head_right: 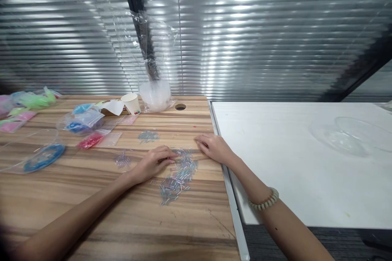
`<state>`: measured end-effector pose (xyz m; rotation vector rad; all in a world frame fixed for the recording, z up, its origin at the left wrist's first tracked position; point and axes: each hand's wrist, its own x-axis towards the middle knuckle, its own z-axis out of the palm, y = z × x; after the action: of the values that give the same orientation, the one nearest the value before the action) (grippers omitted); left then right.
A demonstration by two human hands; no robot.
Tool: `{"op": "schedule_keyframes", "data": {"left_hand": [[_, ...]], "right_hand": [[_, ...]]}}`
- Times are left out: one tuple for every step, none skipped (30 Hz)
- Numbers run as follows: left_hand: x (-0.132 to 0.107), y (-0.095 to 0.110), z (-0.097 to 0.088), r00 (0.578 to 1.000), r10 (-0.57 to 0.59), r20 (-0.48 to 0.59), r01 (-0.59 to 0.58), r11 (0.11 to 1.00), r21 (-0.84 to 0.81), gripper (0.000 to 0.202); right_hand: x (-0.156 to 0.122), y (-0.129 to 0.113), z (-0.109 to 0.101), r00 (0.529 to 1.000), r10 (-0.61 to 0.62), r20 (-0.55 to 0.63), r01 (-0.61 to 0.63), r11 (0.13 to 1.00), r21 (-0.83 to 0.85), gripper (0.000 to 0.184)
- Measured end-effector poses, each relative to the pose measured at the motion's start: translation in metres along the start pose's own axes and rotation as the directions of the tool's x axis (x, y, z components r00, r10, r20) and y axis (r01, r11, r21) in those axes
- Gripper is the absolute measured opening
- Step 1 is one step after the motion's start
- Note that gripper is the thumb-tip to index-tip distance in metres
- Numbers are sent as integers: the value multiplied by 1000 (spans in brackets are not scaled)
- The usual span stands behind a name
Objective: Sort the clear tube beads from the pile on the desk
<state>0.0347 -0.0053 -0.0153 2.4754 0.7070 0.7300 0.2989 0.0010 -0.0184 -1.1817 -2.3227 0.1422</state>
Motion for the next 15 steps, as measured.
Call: {"op": "schedule_keyframes", "data": {"left_hand": [[0,0,0,1000,1,4,-1,1000,5,21],[0,-1,0,1000,2,8,-2,1000,11,21],[0,-1,0,1000,3,11,-3,1000,18,22],[0,-1,0,1000,2,13,-2,1000,24,22],[0,-1,0,1000,0,15,0,1000,29,22],[0,-1,0,1000,-1,19,0,999,32,22],[0,-1,0,1000,-2,21,1,999,35,22],[0,-1,0,1000,-4,23,3,999,36,22],[-1,0,0,1000,-6,22,5,999,37,22],[-1,0,0,1000,-7,21,6,999,39,22],[-1,0,0,1000,-6,21,5,999,41,22],[-1,1,0,1000,-5,21,4,999,45,22],[-1,1,0,1000,-2,20,1,999,48,21],[-1,2,-1,1000,3,20,-4,999,52,21],[-1,2,-1,1000,9,19,-10,998,55,21]], "right_hand": [[0,0,0,1000,0,2,0,1000,0,26],[0,0,0,1000,0,4,0,1000,-1,27],[0,0,0,1000,-1,6,1,1000,-2,27],[0,0,0,1000,-1,6,1,1000,-4,27],[0,0,0,1000,0,6,0,1000,-5,27],[0,0,0,1000,1,6,-1,1000,-7,27],[0,0,0,1000,3,5,-3,1000,-8,27],[0,-1,0,1000,4,6,-4,1000,-10,27],[0,-1,0,1000,5,9,-5,1000,-12,27],[0,-1,0,1000,7,10,-7,1000,-13,26],[0,-1,-1,1000,8,12,-8,1000,-16,26],[0,-1,-1,1000,10,12,-10,1000,-18,26],[0,-2,-1,1000,13,13,-13,1000,-20,26],[0,-2,-2,1000,17,14,-16,1000,-20,26],[0,-3,-2,1000,20,14,-20,1000,-21,27]]}}
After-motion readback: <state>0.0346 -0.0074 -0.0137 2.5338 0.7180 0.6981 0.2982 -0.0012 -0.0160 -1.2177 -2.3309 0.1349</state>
